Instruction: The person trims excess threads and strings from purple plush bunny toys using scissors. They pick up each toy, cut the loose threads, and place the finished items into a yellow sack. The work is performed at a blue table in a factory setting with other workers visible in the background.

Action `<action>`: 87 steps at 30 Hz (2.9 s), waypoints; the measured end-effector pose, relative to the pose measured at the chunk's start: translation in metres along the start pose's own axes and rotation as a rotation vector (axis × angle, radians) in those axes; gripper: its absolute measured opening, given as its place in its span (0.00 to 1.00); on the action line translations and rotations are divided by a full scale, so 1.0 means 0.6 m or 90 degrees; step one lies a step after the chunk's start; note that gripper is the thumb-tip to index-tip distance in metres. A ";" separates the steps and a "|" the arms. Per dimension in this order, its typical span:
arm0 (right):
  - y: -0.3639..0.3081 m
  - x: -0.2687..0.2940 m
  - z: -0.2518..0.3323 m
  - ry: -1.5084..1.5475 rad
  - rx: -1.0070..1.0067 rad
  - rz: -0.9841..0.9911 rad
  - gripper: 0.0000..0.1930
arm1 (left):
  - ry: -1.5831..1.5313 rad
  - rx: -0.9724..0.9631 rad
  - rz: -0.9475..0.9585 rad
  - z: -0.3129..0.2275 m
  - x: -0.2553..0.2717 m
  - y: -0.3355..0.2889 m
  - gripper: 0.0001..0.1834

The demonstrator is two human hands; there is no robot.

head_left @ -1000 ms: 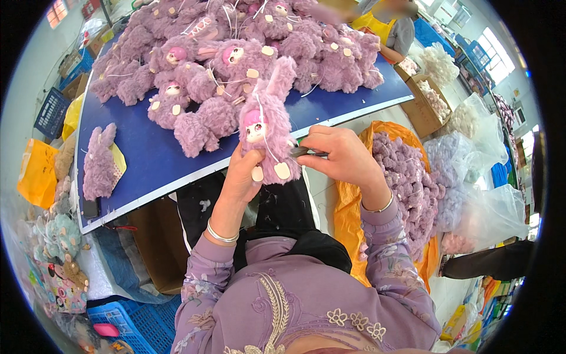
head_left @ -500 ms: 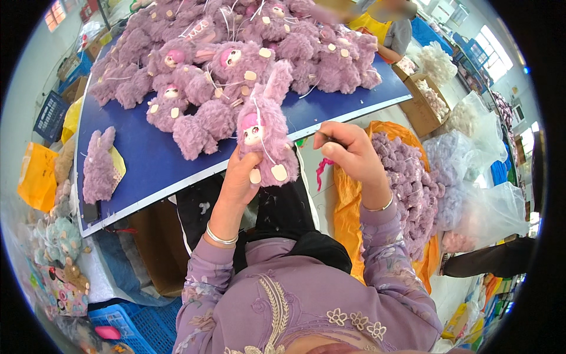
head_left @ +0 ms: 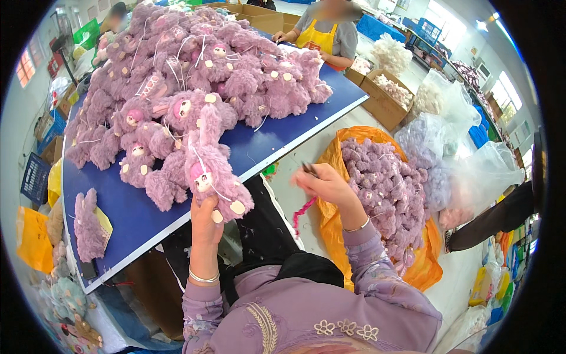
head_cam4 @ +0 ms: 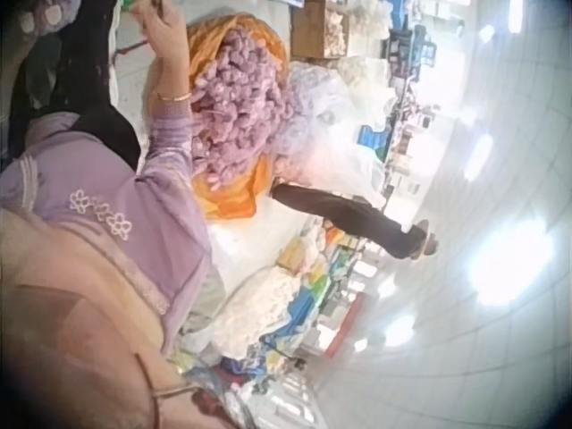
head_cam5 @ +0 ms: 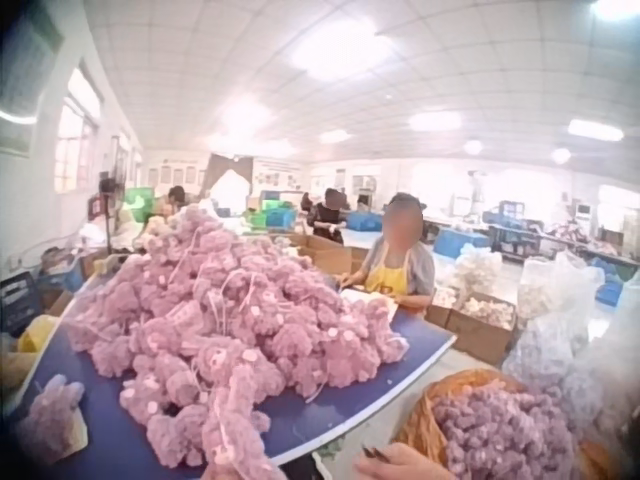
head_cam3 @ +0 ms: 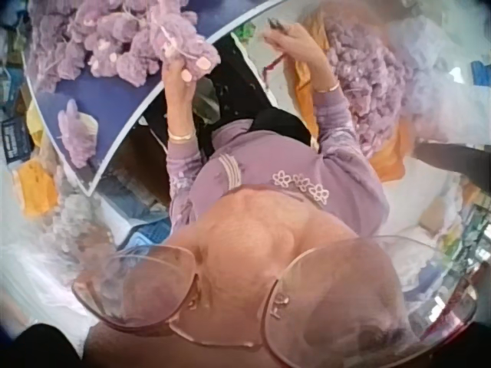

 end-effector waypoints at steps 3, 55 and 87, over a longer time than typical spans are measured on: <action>0.002 -0.002 -0.018 0.043 0.042 -0.120 0.13 | 0.019 0.014 -0.003 0.019 0.006 -0.004 0.30; -0.047 -0.042 -0.229 0.002 -0.025 -0.005 0.17 | 1.229 -0.151 -0.081 -0.148 0.205 0.062 0.39; 0.068 -0.111 0.000 0.269 0.091 -0.015 0.26 | 0.195 0.172 0.108 0.002 -0.039 -0.008 0.22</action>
Point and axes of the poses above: each hand's wrist, its own y-axis towards the middle knuckle, its own x-axis out of the back of the hand, z = x × y, the point moved 1 cm from there along y, towards the middle knuckle, and after that the axes turned 10 degrees about y, right-handed, at the moved point
